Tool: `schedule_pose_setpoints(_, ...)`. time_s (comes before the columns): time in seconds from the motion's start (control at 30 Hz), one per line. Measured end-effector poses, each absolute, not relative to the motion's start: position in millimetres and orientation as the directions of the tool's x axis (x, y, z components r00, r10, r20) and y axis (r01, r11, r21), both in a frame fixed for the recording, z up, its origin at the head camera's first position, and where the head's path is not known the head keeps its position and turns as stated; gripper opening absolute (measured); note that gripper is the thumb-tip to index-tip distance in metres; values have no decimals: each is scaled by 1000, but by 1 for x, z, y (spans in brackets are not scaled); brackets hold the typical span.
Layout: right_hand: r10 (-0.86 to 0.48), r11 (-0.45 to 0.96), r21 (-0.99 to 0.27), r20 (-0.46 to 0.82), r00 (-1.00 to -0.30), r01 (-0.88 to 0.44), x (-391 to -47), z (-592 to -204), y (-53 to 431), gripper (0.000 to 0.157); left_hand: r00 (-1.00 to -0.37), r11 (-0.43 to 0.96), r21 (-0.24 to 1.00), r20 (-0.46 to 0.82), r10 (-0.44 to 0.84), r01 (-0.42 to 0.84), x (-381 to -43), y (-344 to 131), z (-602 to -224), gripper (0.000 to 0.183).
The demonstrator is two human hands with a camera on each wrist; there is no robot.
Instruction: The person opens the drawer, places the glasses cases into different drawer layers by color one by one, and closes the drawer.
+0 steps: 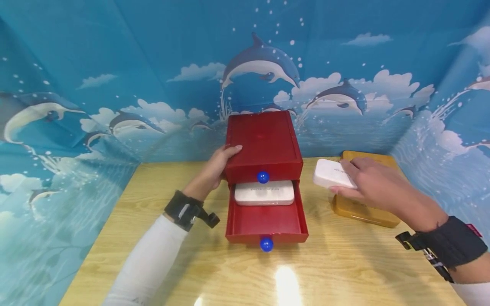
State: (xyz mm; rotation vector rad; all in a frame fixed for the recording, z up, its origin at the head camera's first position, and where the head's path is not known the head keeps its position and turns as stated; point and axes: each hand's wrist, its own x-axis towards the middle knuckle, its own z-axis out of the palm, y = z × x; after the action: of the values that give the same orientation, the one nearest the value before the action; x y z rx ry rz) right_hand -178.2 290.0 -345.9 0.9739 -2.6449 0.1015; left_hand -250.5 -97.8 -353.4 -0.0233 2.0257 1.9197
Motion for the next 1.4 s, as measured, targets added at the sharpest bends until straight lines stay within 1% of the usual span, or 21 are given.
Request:
schedule_pose_setpoints(0.07,-634,754,55,326,-702,-655,-172,-340,282,72,-940,82,966,-259,224,-246,-251,-98,-354,60)
schedule_pose_setpoints(0.2,-633,760,77,317,-707,-646,-160,-332,265,75,-943,73,969,-248,222,-237,-251,-99,-353,59)
schedule_pose_setpoints(0.3,-651,746,87,303,-696,-660,-153,-329,251,75,-944,69,971,-240,227,-230,-251,-100,-352,60)
schedule_pose_setpoints(0.53,-739,655,89,283,-612,-750,-146,-325,209,68,-943,61,971,-238,233,-230,-251,-102,-352,58)
schedule_pose_setpoints(0.7,-779,613,93,235,-581,-785,-147,-326,180,63,-944,55,971,-238,228,-232,-250,-101,-353,58)
schedule_pose_setpoints(0.87,-815,575,109,161,-556,-811,-149,-331,159,58,-944,58,970,-243,224,-236,-249,-99,-354,59)
schedule_pose_setpoints(1.03,-819,573,72,82,-568,-816,-150,-334,151,56,-944,74,970,-243,225,-232,-250,-97,-355,61)
schedule_pose_setpoints(1.17,-814,581,43,37,-580,-813,-152,-335,146,55,-945,79,969,-245,219,-233,-250,-97,-355,58)
schedule_pose_setpoints(1.27,-809,588,12,-12,-588,-809,-153,-334,142,60,-942,83,967,-252,222,-240,-250,-97,-354,57)
schedule_pose_setpoints(1.4,-812,583,-14,-53,-582,-812,-153,-332,135,64,-941,83,967,-253,224,-240,-251,-98,-354,58)
